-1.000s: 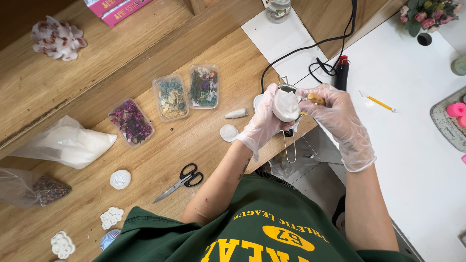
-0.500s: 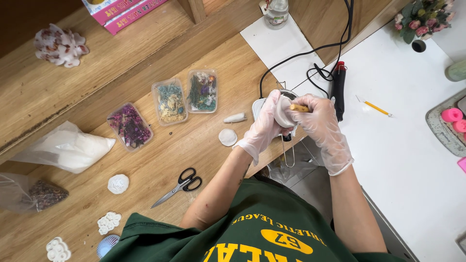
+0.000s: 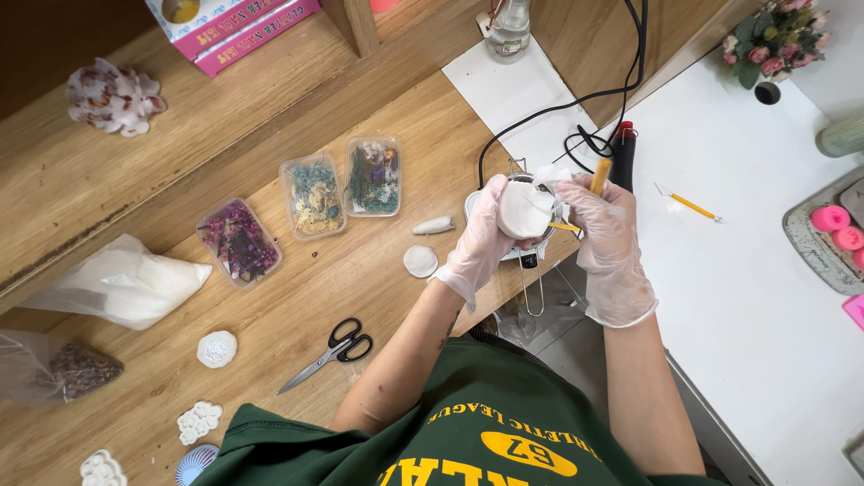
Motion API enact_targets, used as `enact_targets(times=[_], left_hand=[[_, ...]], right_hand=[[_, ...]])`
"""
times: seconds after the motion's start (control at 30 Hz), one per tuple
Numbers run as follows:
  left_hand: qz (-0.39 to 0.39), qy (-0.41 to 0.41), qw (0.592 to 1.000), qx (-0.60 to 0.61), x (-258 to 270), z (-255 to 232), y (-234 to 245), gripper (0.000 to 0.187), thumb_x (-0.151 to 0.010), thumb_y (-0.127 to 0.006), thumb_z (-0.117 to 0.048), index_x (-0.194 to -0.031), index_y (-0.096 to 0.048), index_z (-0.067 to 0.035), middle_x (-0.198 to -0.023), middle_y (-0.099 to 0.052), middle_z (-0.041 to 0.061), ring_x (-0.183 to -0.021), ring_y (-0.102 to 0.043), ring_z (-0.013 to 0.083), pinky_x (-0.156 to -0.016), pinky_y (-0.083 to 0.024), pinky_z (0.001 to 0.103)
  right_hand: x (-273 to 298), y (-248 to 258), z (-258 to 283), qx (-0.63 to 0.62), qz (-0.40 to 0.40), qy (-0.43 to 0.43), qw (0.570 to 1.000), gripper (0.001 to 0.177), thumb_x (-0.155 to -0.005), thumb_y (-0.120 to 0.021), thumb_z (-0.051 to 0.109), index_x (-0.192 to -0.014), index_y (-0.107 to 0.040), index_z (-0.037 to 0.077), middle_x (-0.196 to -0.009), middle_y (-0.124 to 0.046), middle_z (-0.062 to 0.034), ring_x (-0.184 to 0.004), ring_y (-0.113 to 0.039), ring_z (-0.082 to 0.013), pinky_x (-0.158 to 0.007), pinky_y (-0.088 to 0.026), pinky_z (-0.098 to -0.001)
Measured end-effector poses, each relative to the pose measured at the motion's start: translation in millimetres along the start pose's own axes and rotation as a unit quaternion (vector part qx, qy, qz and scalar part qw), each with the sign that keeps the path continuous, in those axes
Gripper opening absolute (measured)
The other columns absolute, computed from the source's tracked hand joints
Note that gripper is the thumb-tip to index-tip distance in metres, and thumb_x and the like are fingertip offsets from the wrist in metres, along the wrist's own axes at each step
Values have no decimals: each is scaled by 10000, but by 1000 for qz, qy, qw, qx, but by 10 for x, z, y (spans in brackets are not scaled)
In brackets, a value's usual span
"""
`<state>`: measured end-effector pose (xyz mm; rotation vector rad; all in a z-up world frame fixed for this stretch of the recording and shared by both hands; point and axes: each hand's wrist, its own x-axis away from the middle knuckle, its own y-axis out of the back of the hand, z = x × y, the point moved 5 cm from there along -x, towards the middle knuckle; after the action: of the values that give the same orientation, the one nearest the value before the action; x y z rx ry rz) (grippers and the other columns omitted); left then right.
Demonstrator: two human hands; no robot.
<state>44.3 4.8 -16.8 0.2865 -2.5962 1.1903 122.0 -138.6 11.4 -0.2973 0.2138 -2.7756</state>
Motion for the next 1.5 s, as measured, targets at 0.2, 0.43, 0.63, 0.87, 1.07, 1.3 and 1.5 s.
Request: enact_targets(times=[0.2, 0.43, 0.63, 0.87, 1.07, 1.3, 1.5], left_hand=[[2, -5, 1000, 11, -19, 36, 36, 553, -1063, -312, -517, -1185, -578, -48, -984, -710, 106, -764, -686, 196, -496, -487, 326], [15, -31, 999, -18, -52, 127, 157, 477, -1064, -350, -502, -1180, -543, -82, -996, -676, 86, -804, -665, 202, -533, -483, 335], [10, 4, 1000, -29, 54, 36, 28, 571, -1039, -325, -585, -1191, -584, -100, -1036, -678, 48, -890, -635, 160, -658, -507, 335], [13, -32, 999, -35, 28, 113, 164, 594, -1064, -360, -598, -1238, -572, -70, -1033, -669, 67, -895, -625, 173, -669, -516, 340], [9, -55, 998, -23, 133, 7, 281, 652, -1041, -363, -634, -1282, -578, -68, -1080, -703, 112, -887, -681, 216, -636, -545, 342], [-140, -47, 988, -43, 713, -184, 845, 496, -963, -575, -471, -1246, -617, -67, -1054, -756, 91, -900, -750, 222, -769, -642, 400], [-266, -74, 953, -125, 1450, 228, 1958, 418, -982, -573, -382, -1217, -656, -47, -944, -746, 101, -720, -730, 196, -581, -603, 308]], right_hand=[[-104, 142, -26, -31, -11, 35, 999, 185, -911, -826, 97, -1020, -716, -5, -810, -613, 11, -612, -424, -37, -554, -326, -202], [148, -143, 186, 255, -38, 46, 965, 159, -932, -755, 184, -942, -759, 26, -820, -697, -45, -679, -561, -117, -599, -472, -255], [306, -384, 360, 465, -21, 187, 865, 351, -774, -891, 267, -1009, -784, 29, -959, -717, -45, -755, -693, -175, -688, -537, -295], [304, -318, 417, 426, -56, 219, 876, 138, -849, -814, 166, -928, -794, 55, -907, -729, -45, -764, -688, -161, -698, -526, -277], [74, -60, 252, 162, -44, 83, 982, 166, -880, -787, 165, -956, -768, 19, -806, -716, -4, -701, -602, -77, -647, -486, -228], [-159, 98, 55, 341, -45, -7, 939, 277, -935, -783, 269, -921, -763, -7, -715, -658, -36, -624, -534, -126, -618, -446, -290], [-541, 53, -624, 584, 80, -132, 797, 259, -856, -745, 340, -929, -815, 102, -667, -671, -72, -632, -609, -177, -639, -469, -362]])
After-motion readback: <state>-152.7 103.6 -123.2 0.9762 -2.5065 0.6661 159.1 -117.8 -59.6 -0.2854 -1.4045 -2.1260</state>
